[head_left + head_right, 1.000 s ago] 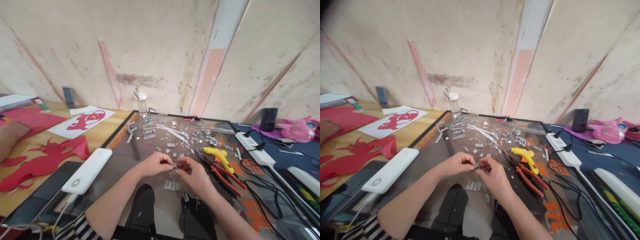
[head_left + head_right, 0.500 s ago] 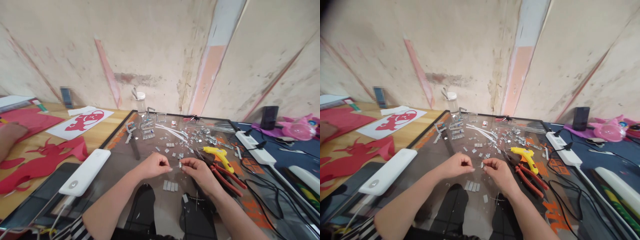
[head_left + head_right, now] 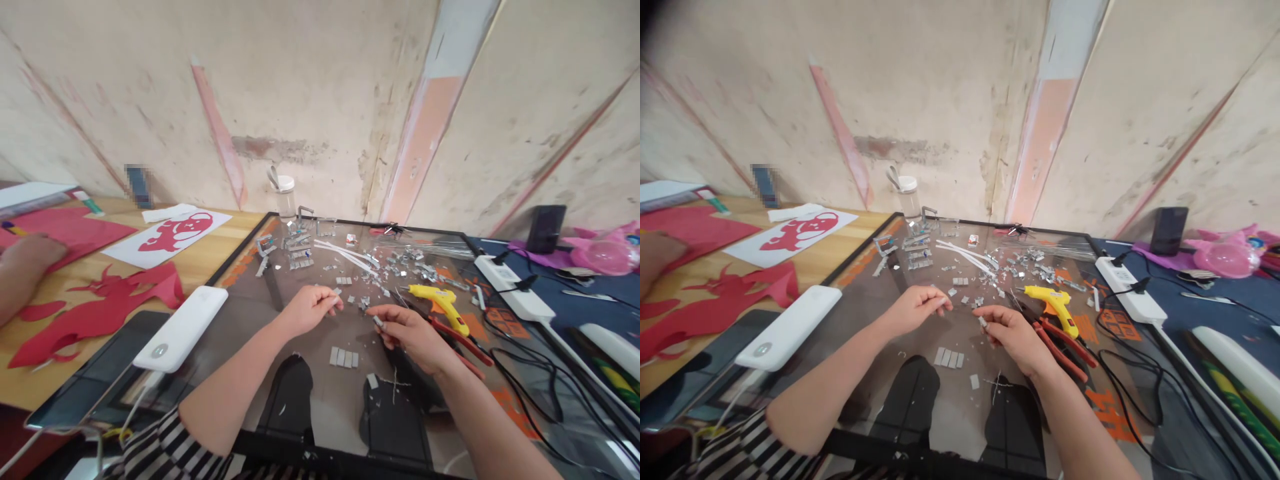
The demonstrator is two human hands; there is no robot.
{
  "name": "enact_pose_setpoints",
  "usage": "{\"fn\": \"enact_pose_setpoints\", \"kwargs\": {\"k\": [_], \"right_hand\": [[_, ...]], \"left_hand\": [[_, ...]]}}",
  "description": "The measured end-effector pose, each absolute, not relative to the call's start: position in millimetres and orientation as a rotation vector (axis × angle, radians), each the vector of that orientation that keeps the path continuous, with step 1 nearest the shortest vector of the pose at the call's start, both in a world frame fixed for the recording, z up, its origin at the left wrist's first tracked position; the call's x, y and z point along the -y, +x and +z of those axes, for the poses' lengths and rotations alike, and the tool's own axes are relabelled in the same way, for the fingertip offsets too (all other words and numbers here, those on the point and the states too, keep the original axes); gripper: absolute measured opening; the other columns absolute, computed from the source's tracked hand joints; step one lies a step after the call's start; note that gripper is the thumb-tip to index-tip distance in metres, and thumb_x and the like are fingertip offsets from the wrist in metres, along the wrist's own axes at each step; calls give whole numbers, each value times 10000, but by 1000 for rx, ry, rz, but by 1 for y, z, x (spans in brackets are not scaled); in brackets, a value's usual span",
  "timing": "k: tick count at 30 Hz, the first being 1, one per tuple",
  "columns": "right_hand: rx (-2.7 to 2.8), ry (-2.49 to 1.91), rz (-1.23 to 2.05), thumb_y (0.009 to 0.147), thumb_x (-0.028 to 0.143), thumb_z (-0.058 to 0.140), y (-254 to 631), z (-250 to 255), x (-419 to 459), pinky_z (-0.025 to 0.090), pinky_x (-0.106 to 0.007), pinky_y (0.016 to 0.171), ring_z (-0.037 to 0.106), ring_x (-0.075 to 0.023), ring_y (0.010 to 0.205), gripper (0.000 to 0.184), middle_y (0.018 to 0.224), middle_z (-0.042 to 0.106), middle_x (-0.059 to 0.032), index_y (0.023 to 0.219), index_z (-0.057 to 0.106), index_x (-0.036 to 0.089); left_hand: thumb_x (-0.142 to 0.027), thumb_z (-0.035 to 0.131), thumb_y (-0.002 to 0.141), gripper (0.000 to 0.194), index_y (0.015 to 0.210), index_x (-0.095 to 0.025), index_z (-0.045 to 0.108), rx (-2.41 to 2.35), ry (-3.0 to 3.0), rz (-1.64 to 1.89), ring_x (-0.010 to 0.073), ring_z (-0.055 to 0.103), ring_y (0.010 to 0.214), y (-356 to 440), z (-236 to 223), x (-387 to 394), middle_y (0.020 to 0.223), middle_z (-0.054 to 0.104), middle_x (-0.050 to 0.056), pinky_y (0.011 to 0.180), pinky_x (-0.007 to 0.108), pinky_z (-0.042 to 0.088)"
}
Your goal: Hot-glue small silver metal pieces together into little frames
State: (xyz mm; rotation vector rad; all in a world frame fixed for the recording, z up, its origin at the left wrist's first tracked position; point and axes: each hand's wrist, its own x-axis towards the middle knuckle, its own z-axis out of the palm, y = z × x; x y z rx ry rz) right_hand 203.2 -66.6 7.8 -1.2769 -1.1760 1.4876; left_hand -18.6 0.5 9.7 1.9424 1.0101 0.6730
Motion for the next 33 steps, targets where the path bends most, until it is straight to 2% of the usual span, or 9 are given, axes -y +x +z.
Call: {"fn": "enact_pose_setpoints", "kwargs": {"k": [3,8,12,16,19,21,23,26,33], "right_hand": [[1169,-1294,1542,632,232,649,204,6,66,324,-210,469,417,-51,453,281,605,544,50,904,670,165],[1232,-1292,1560,655,243,640,205,3,66,373,-210,486,478,-72,510,217,625,555,45,858,635,167],[1300,-1323,1529,661,241,637,205,3,66,392,-210,500,492,-78,514,202,585,559,49,843,610,159],[1317,-1327,1426,656,239,639,202,5,66,399,-210,502,509,-86,521,192,571,566,47,825,597,157],[1322,-1317,1342,664,233,622,201,4,65,412,-215,508,533,-96,534,157,588,578,38,797,582,161],[1347,-1318,1287,675,226,604,201,1,64,417,-219,503,550,-105,542,129,611,586,30,783,567,166],[1398,-1333,1205,694,216,582,200,-2,64,423,-225,509,561,-113,549,104,627,586,28,786,555,174],[1516,-1362,989,733,186,532,200,-5,65,438,-241,556,567,-124,578,89,640,578,30,818,557,187],[1947,-1412,362,774,127,479,201,-2,68,420,-243,629,550,-136,639,91,724,589,-1,792,535,195]], "left_hand": [[-343,520,803,264,818,-146,694,-1020,1854,776,139,587,650,-20,10,-3,679,662,31,626,225,432],[-359,681,671,233,640,-132,636,-1048,1766,861,90,485,514,-19,10,-2,565,590,-5,502,194,357],[-428,604,746,338,584,-135,554,-1017,1852,844,66,410,469,-19,10,2,510,517,-33,462,182,304],[-441,506,823,427,527,-134,533,-959,1963,768,75,452,490,-16,8,4,501,517,-22,496,189,348],[-327,592,770,197,747,-143,658,-937,1980,829,108,557,654,-12,4,4,763,653,22,595,201,421],[-242,618,736,228,946,-167,665,-925,1927,863,124,589,753,-10,1,4,905,677,38,669,216,448],[-233,610,744,211,931,-161,677,-928,1865,833,125,599,726,-8,0,5,832,693,37,673,224,453],[-300,657,716,167,759,-143,693,-947,1838,769,112,566,598,-6,1,9,669,671,23,582,213,431],[-285,693,666,178,771,-141,689,-913,1897,678,90,508,549,-2,-1,12,651,646,4,532,194,389]]}}
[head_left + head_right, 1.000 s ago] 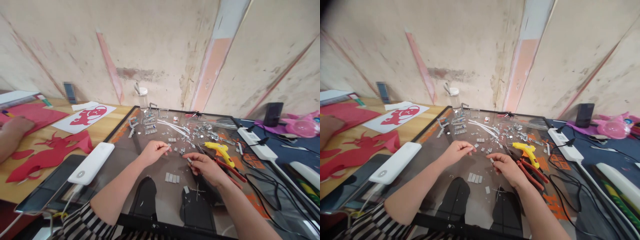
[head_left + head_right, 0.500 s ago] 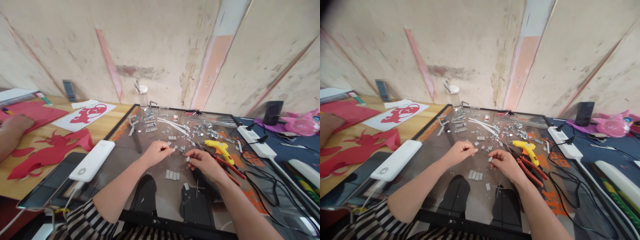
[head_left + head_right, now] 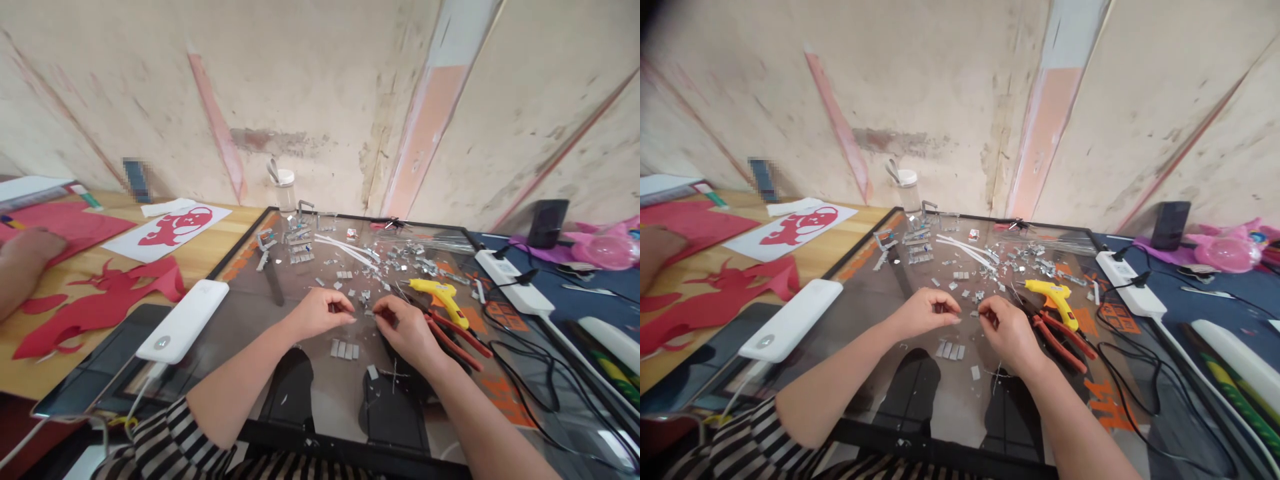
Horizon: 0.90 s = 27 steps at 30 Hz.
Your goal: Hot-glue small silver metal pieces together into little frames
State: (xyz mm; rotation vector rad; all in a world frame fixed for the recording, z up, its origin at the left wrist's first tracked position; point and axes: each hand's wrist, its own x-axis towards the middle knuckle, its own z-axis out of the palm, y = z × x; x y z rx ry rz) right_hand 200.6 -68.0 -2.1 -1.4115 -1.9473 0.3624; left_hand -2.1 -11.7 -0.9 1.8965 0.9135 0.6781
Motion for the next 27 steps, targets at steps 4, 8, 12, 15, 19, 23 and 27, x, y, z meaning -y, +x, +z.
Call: {"fn": "enact_pose_setpoints", "kwargs": {"k": [4,8,12,15,19,23,27], "right_hand": [[2289,-1529,118,759,90,464,200,-1,73,369,-246,612,542,-152,660,121,727,586,-10,754,521,196],[2468,-1611,-4,772,90,444,193,2,81,328,-251,601,549,-158,677,129,733,593,-23,750,522,189],[2499,-1711,91,751,94,460,187,6,85,304,-253,584,566,-160,672,119,739,611,-25,756,530,190],[2496,-1751,254,717,93,484,188,11,87,305,-250,587,570,-166,676,127,751,627,-33,771,547,190],[2449,-1672,560,675,100,525,196,15,88,326,-236,584,555,-162,657,218,717,623,-10,857,584,203],[2403,-1524,728,675,75,501,200,13,85,343,-217,571,531,-137,625,268,707,615,10,874,615,215],[2329,-1518,595,689,55,466,197,10,82,346,-217,567,501,-125,598,190,669,585,3,706,599,190]], "left_hand": [[-305,696,662,197,763,-138,673,-913,1906,587,102,541,593,-5,-8,8,670,642,5,570,197,409],[-400,731,622,294,756,-148,662,-841,2024,334,113,543,598,-11,-4,8,654,610,-6,550,196,398],[-456,801,485,437,792,-181,655,-785,2347,221,137,549,676,-11,8,16,754,588,-9,586,211,391],[-445,794,504,425,815,-197,641,-803,2497,132,158,556,704,-7,12,23,770,580,-6,576,223,373],[-357,751,595,284,807,-207,637,-802,2568,88,161,565,705,-1,12,28,777,583,-1,563,226,359],[-326,722,626,222,791,-204,639,-823,2562,117,154,567,701,-2,10,27,775,585,-3,576,227,362],[-328,713,624,233,804,-201,638,-888,2546,155,156,566,711,-4,9,23,791,583,0,604,230,373]]}}
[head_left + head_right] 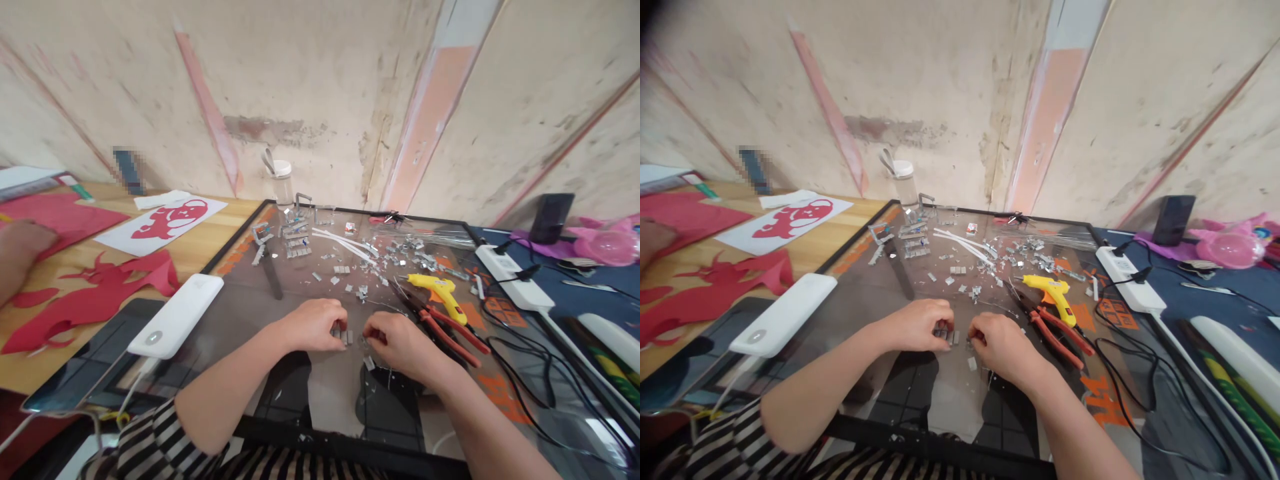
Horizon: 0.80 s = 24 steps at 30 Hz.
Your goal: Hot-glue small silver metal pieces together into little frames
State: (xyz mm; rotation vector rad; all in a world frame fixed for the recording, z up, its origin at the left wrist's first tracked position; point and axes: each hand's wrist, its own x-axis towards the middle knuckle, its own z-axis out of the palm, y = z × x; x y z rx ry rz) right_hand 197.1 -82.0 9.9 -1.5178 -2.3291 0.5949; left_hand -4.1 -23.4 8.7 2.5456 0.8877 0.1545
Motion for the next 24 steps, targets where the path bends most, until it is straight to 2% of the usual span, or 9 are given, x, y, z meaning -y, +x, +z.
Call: {"fn": "enact_pose_setpoints", "kwargs": {"k": [7,11,13,17,20,24], "right_hand": [[2290,-1456,628,701,61,494,201,12,82,377,-220,569,522,-130,623,219,714,602,-6,809,634,189],[2196,-1440,728,714,88,504,202,9,80,402,-239,590,545,-141,643,203,713,628,-12,774,665,197],[2017,-1478,850,728,127,514,201,7,78,413,-246,584,550,-139,623,169,693,639,-8,752,666,197],[1469,-1453,1273,720,254,590,197,9,76,388,-218,459,485,-95,464,93,571,582,30,757,637,182],[1182,-1282,1507,673,323,671,194,13,76,381,-197,436,477,-73,452,172,591,583,27,725,626,166],[1032,-1188,1621,629,344,732,190,14,77,364,-180,420,471,-62,442,236,566,572,34,715,619,155]], "left_hand": [[-311,691,644,193,795,-199,646,-931,2515,171,155,560,709,-7,11,22,787,572,5,626,234,382],[-391,724,626,353,913,-202,645,-928,2506,240,165,559,727,-6,11,21,857,581,17,628,246,393],[-395,722,646,377,959,-203,638,-883,2499,349,170,560,768,-5,12,22,896,586,26,654,251,407],[-352,675,729,281,962,-201,630,-742,2417,636,168,554,828,1,15,28,876,600,34,741,265,430],[-342,665,746,271,965,-189,621,-699,2298,809,154,558,785,6,16,33,844,609,37,749,269,446],[-301,635,777,180,902,-173,640,-681,2182,913,128,569,716,9,17,38,784,617,31,697,241,455]]}}
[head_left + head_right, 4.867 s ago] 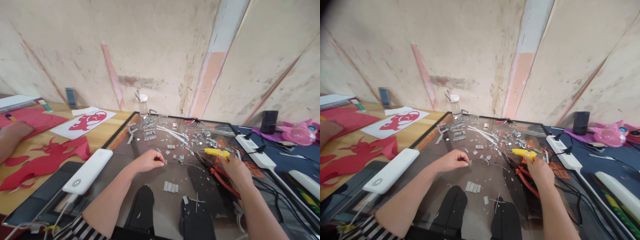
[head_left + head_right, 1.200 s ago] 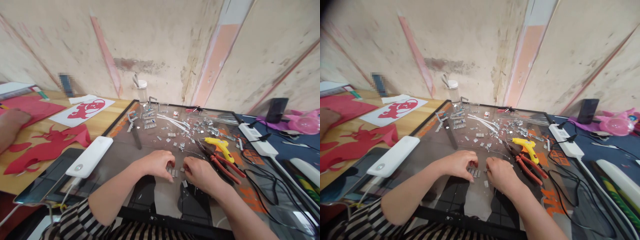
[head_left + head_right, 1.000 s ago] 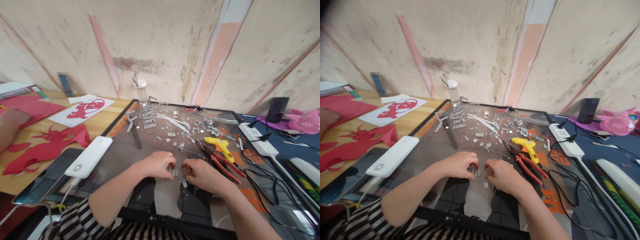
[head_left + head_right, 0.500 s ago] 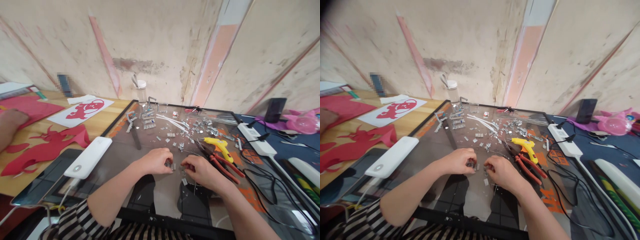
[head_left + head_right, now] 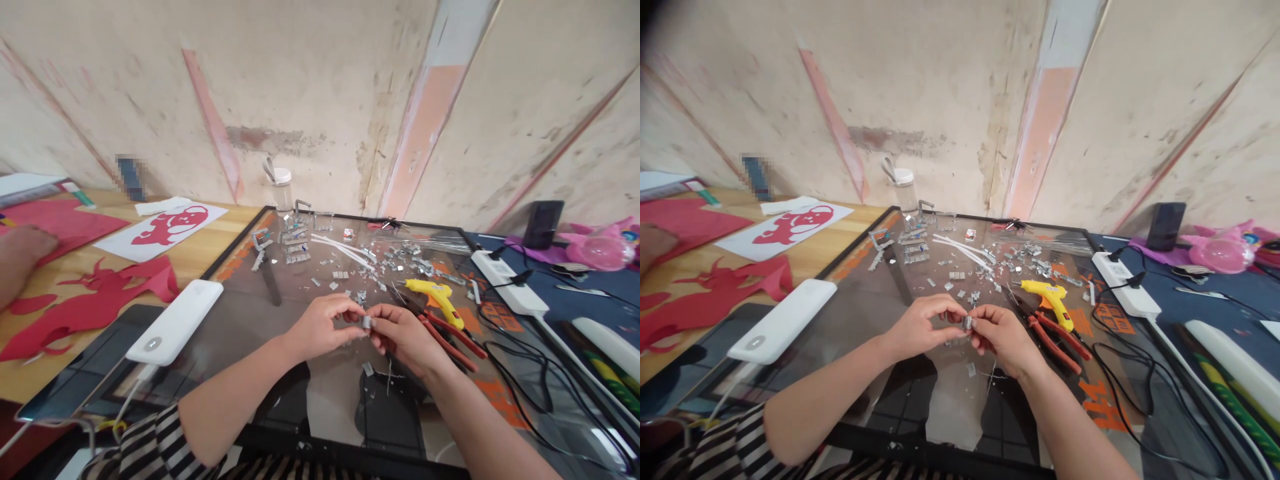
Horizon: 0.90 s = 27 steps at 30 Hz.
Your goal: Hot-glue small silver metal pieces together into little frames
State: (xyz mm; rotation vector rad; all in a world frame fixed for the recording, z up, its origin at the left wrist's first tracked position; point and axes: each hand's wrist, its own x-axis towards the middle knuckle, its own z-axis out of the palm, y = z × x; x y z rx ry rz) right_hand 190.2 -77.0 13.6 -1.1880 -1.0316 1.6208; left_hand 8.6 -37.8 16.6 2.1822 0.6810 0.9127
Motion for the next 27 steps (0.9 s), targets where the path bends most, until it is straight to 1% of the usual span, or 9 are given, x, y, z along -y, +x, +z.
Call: {"fn": "enact_pose_setpoints", "kwargs": {"k": [2,6,10,12,17,19,22,24,27], "right_hand": [[1039,-1170,1640,642,343,731,190,12,77,364,-175,424,477,-61,450,235,570,572,32,720,620,150],[1104,-1127,1646,668,321,716,194,13,78,398,-193,469,515,-76,510,228,670,607,11,801,625,159],[1176,-1099,1522,665,269,695,203,19,78,439,-229,554,576,-121,654,307,867,639,-40,948,608,187],[1237,-1132,1430,688,263,663,207,19,76,444,-241,593,580,-131,696,299,914,640,-53,972,602,189],[1643,-1392,1193,692,208,626,204,11,76,443,-273,658,567,-148,697,161,795,652,-20,850,633,181],[1842,-1473,1011,682,175,624,198,7,77,439,-282,664,562,-156,692,169,780,644,-19,849,647,183],[2051,-1500,727,679,160,637,189,3,80,438,-289,693,563,-172,737,201,822,623,-32,877,651,190],[2132,-1515,625,688,163,639,187,1,81,438,-293,715,565,-181,774,206,854,614,-42,893,644,189],[2208,-1566,577,691,161,640,187,0,80,438,-293,727,568,-190,801,207,877,611,-50,896,642,186]], "left_hand": [[-289,619,789,152,870,-165,653,-663,2160,935,120,576,693,9,18,38,762,626,32,673,229,455],[-274,613,786,147,856,-159,671,-647,2164,954,122,588,681,8,20,38,745,651,38,666,229,460],[-270,624,757,147,843,-161,670,-773,2108,959,125,588,673,1,23,32,743,656,33,666,236,467],[-276,634,738,154,834,-162,673,-843,2084,872,130,592,685,-7,26,26,750,660,30,664,232,468],[-264,633,706,151,792,-152,684,-915,2195,503,129,594,649,-29,39,15,723,665,24,608,208,438],[-237,619,698,135,778,-156,691,-924,2274,432,126,594,635,-34,44,16,721,669,20,602,206,425],[-214,611,684,125,758,-160,695,-934,2311,363,120,588,605,-38,43,20,689,664,9,579,200,407],[-219,610,686,120,749,-157,691,-942,2274,314,118,583,589,-40,38,24,663,657,5,561,196,401],[-227,614,695,127,769,-150,681,-936,2190,282,115,579,584,-39,26,28,666,654,2,556,192,408]]}}
